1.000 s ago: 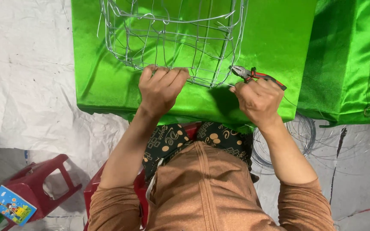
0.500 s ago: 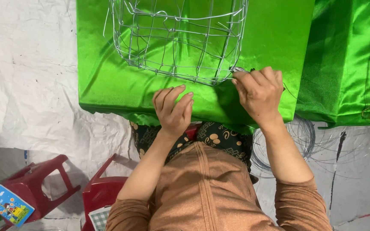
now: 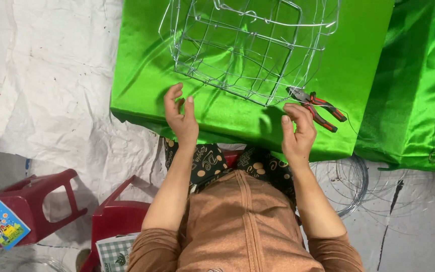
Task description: Assembling a wire mesh structure by cutting and twisting metal wires using pliers
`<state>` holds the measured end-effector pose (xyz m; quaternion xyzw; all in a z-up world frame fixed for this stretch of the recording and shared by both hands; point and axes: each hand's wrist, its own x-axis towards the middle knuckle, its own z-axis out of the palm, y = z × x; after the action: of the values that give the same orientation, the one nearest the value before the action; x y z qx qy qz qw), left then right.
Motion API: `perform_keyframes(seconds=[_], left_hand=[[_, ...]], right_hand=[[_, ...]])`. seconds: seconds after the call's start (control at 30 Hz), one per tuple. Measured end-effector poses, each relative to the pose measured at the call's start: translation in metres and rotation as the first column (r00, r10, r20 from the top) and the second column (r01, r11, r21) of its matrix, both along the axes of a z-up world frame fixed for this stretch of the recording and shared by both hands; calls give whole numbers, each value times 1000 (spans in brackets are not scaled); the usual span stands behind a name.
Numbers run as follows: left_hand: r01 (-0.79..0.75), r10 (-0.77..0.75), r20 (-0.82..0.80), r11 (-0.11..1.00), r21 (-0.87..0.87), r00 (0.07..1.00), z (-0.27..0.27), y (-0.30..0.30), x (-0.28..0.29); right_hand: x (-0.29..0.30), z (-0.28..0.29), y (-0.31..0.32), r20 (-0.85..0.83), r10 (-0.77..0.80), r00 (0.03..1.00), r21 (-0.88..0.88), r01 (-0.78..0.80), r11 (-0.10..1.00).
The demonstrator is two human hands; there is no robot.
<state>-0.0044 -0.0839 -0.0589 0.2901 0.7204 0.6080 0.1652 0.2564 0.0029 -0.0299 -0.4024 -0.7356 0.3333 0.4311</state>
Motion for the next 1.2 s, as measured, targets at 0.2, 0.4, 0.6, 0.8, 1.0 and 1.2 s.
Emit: perform_keyframes(seconds=[0.2,0.4,0.6,0.8,1.0,1.2], left_hand=[[-3,1,29,998,66,1000,-4,12,-11],[97,-100,5,975,198,995,-10,37,-80],[308,-331,64,922,234,941,-7,58,-105],[259,-410,276,853,453,869,-28,64,-105],[191,-373,323,858,476,870,-50,67,-111],[251,-413,283,847,469,866,-34,60,-114]], right_hand=[[2,-21,12,-175,-93,980,-278,42,960],[0,-17,21,-159,14,987,-394,-76,916],[-9,-23,29,-463,-18,886,-487,-237,841],[-17,-17,32,-541,12,841,-537,-356,765],[-20,-16,37,-622,-5,783,-557,-437,706],[-18,-33,35,-681,26,732,-550,-534,642]])
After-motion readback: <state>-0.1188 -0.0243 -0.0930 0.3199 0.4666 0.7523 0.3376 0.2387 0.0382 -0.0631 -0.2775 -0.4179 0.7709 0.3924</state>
